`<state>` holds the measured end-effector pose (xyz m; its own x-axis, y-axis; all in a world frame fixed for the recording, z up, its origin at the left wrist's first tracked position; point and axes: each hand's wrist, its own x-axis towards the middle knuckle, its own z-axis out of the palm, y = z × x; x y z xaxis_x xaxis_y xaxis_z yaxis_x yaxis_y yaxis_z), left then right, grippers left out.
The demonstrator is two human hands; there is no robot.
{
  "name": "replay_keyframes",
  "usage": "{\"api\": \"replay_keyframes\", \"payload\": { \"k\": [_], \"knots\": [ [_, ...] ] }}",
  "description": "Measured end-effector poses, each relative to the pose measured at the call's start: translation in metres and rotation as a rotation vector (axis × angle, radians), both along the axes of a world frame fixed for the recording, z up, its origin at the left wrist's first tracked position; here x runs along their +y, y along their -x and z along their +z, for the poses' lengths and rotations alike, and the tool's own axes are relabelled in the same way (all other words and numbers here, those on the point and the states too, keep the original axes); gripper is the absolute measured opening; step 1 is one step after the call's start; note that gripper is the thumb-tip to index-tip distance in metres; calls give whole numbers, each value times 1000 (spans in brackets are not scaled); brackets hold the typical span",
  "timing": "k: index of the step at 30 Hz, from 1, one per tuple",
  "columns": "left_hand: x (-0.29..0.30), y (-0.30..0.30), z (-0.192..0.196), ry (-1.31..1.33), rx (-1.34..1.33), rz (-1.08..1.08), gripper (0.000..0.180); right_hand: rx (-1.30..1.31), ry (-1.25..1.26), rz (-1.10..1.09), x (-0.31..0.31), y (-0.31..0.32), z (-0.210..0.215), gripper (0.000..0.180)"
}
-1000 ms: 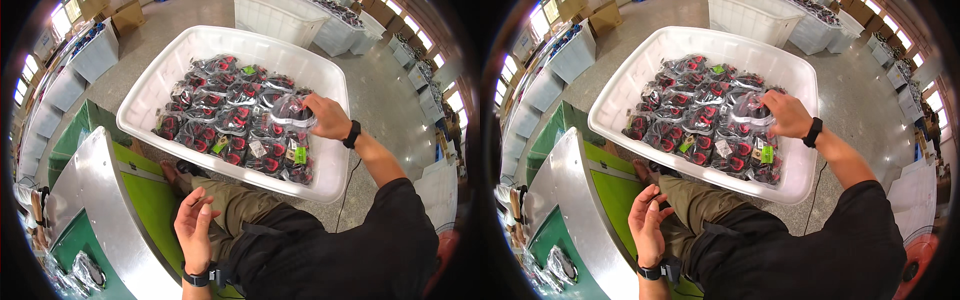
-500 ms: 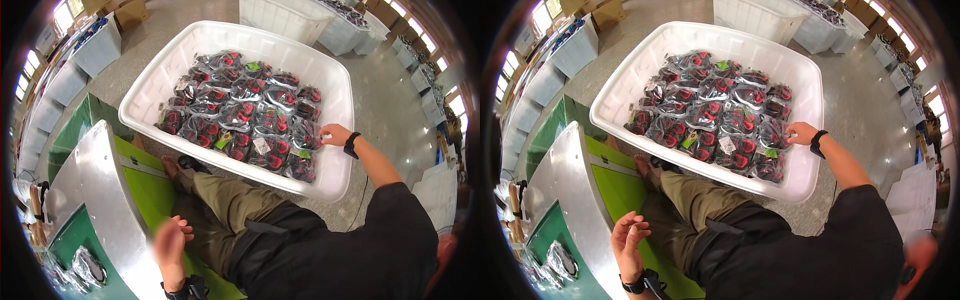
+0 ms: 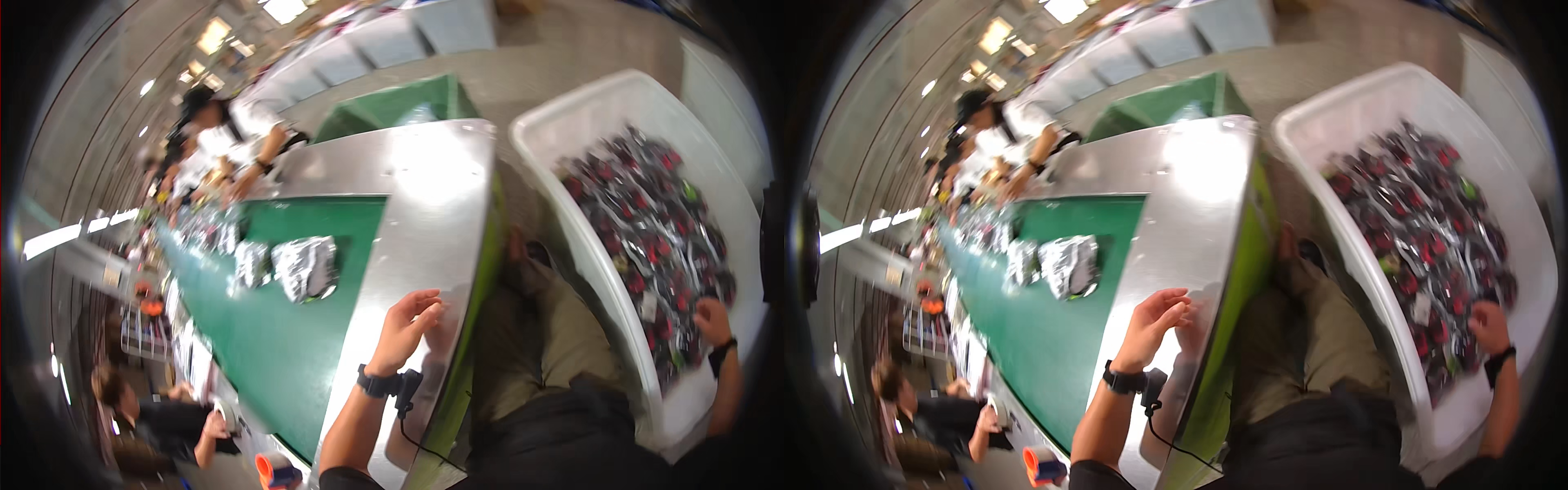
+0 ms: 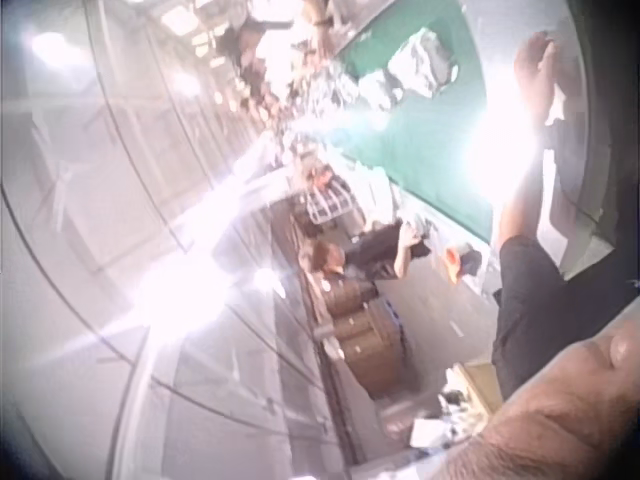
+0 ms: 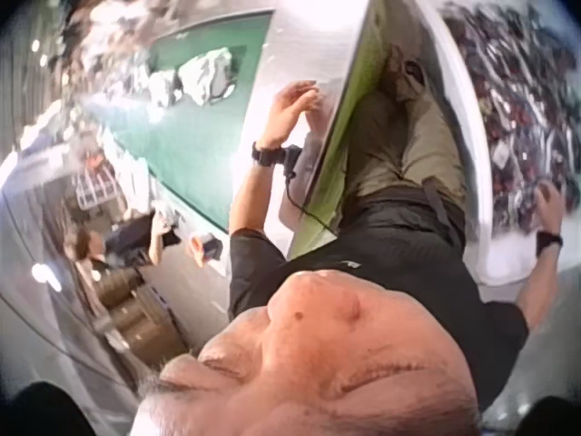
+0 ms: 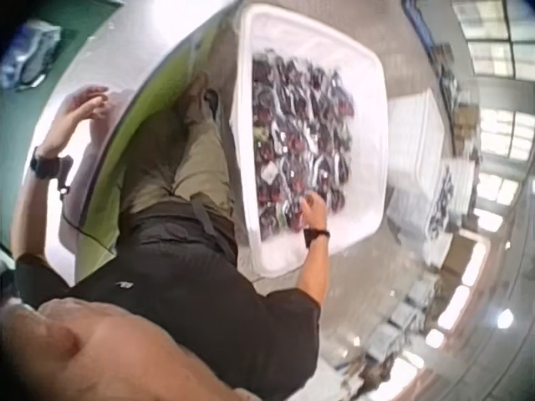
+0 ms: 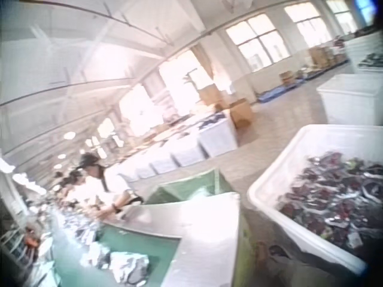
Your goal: The person sits on the floor and repeatedly picks packaged footwear from a white bin, then places them onto a green conveyor belt. The items are handled one at a time and moved from the bin to the belt for downstream processing.
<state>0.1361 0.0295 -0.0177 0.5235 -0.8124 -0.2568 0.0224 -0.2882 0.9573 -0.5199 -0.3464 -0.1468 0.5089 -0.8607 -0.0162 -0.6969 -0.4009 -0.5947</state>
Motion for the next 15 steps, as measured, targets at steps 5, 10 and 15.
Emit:
{"api": "replay_keyframes", "payload": {
  "k": [5, 10, 15],
  "knots": [
    [40, -79, -29, 71, 32, 287, 39, 7, -25, 32, -4, -26, 5, 34],
    [75, -172, -49, -30, -753, 687, 51, 30, 36, 130, 0, -53, 32, 22],
    [101, -243, -63, -245, -931, 927, 73, 61, 280, 285, -2, -66, 34, 20]
  ]
}}
